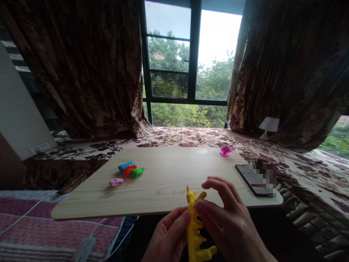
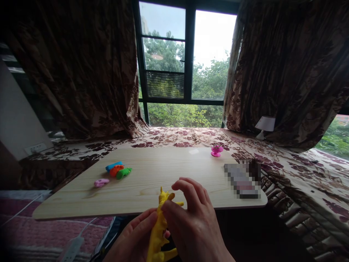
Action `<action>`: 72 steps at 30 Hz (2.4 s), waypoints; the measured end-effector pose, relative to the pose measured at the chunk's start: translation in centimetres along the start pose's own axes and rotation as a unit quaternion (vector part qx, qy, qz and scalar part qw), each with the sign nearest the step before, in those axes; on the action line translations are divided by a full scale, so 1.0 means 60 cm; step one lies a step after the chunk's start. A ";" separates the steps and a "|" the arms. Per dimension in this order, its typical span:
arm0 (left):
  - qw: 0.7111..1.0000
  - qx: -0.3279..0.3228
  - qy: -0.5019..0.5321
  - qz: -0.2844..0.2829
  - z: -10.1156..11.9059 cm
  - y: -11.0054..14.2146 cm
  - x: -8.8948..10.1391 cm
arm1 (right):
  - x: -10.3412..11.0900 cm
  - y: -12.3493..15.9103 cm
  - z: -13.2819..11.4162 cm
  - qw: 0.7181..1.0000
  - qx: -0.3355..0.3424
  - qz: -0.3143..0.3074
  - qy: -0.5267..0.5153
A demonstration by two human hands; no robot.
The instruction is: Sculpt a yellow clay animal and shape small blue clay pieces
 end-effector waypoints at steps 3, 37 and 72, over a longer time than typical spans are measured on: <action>1.000 0.002 0.001 -0.002 0.000 0.001 0.000 | 0.001 0.001 0.001 1.000 -0.004 0.001 0.009; 0.998 0.022 0.016 -0.056 -0.015 -0.003 -0.014 | -0.014 -0.024 -0.007 0.988 0.059 -0.122 0.069; 0.983 0.123 0.135 -0.036 -0.037 0.007 -0.013 | 0.012 0.020 0.034 0.993 -0.071 0.038 -0.091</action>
Point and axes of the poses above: each hand's wrist, its own y-axis away from the middle knuckle, its own x-axis out of the back of the hand, z = x × y, the point moved 10 cm from there along -y, towards the middle knuckle, and after that the axes turned 5 degrees about y, right-handed, at the moved point
